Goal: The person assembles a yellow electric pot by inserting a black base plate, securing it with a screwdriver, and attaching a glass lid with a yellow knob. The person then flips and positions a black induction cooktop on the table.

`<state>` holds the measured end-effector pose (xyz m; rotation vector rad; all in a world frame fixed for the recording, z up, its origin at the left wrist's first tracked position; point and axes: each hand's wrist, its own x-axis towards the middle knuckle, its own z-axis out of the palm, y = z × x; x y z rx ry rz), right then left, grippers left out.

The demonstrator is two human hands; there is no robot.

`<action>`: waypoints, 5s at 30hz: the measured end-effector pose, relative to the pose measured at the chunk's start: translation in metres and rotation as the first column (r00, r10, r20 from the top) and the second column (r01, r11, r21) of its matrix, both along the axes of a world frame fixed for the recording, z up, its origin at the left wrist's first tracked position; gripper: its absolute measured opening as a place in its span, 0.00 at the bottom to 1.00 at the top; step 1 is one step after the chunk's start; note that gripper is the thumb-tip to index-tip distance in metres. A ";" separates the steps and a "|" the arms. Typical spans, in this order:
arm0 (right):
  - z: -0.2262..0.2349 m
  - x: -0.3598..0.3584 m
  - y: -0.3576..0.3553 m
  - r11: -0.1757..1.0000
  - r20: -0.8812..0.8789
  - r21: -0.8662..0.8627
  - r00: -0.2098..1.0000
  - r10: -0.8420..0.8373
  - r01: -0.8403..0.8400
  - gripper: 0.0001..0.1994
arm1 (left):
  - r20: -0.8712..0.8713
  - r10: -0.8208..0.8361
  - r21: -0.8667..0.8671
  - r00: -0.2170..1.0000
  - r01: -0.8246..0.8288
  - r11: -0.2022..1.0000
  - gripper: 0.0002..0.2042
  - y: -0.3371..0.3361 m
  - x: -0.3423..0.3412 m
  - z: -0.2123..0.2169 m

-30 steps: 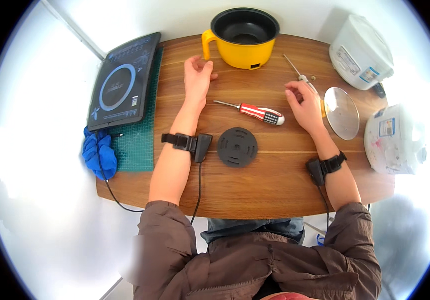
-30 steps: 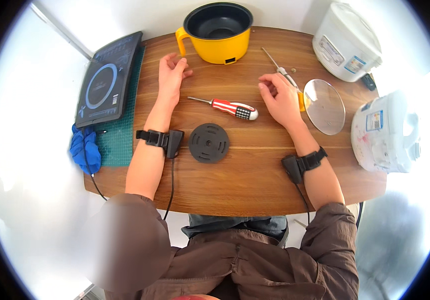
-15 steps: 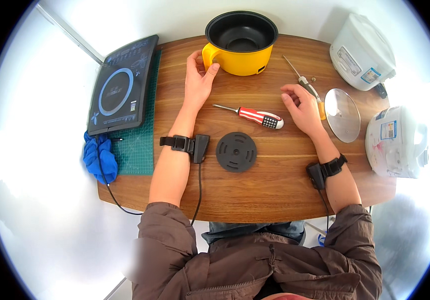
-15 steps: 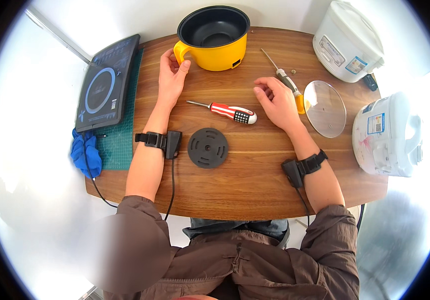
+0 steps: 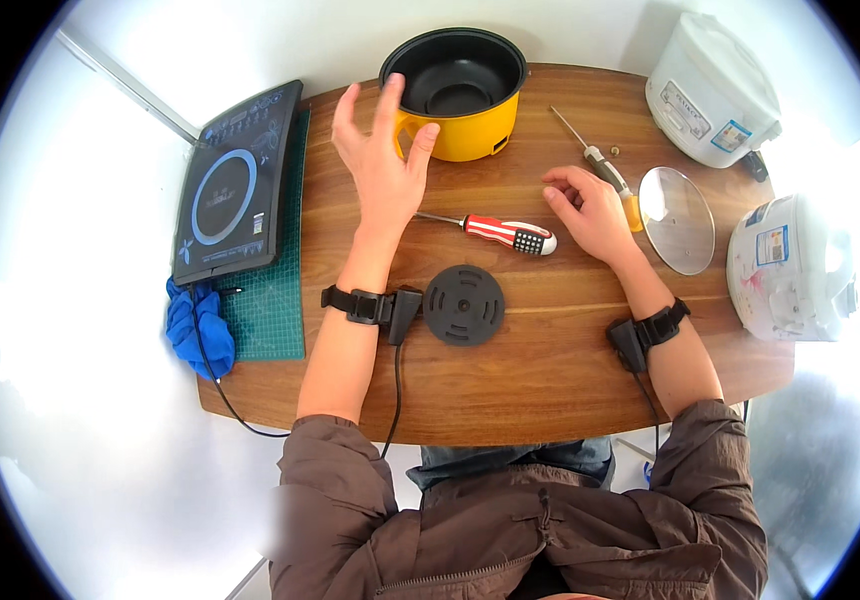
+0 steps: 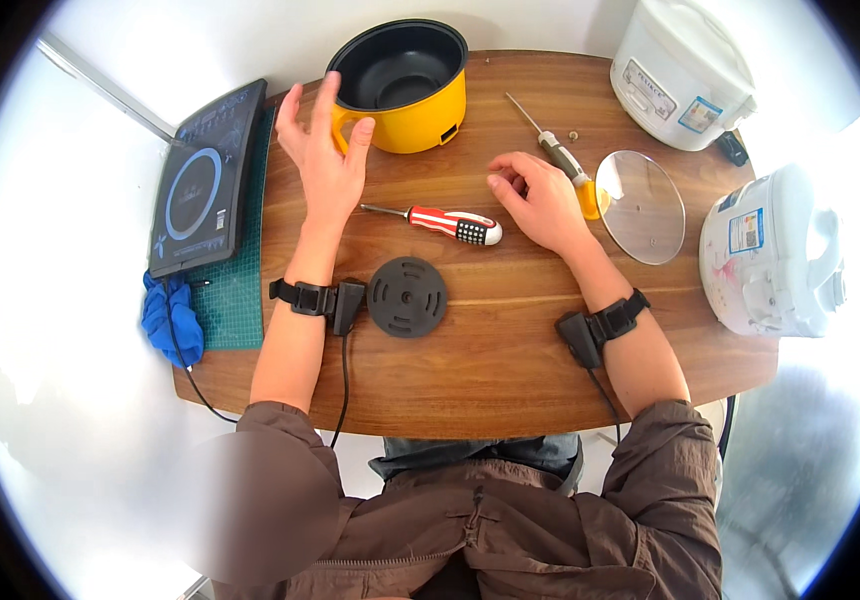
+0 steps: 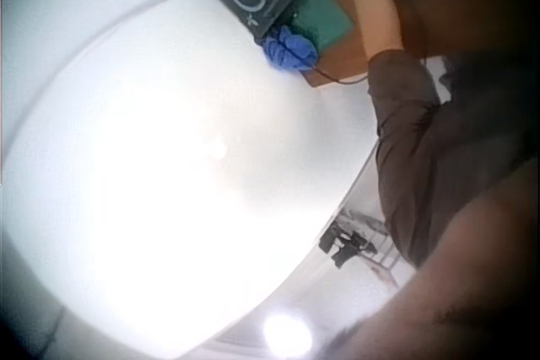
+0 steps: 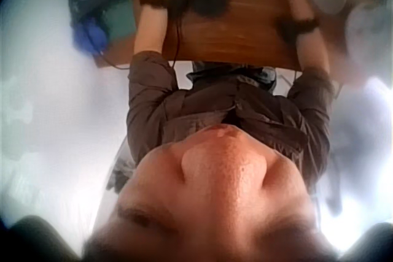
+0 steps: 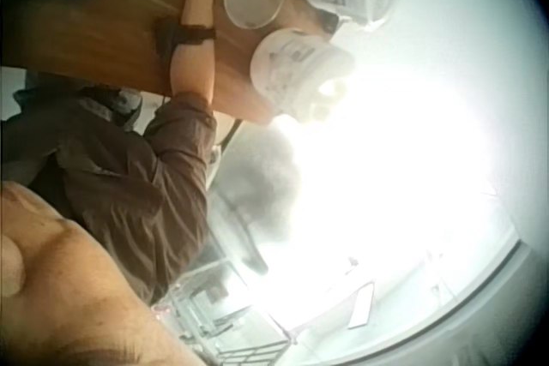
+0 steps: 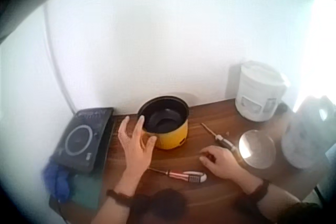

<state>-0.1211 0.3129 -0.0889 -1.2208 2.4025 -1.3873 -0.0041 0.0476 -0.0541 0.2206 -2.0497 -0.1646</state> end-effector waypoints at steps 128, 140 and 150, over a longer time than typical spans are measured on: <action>0.092 0.046 -0.042 0.689 -0.354 0.723 0.826 0.438 -0.056 0.18 | -0.588 -0.077 0.798 0.805 0.561 -0.219 0.18 -0.026 0.014 -0.037; 0.139 0.036 -0.018 0.859 -0.318 0.412 0.836 0.448 -0.303 0.14 | -0.610 -0.147 0.785 0.779 0.568 -0.249 0.17 -0.032 0.020 -0.043; 0.152 0.002 0.014 0.952 -0.334 -0.306 0.936 -0.113 0.006 0.15 | -0.604 -0.179 0.793 0.777 0.560 -0.241 0.17 -0.034 0.020 -0.048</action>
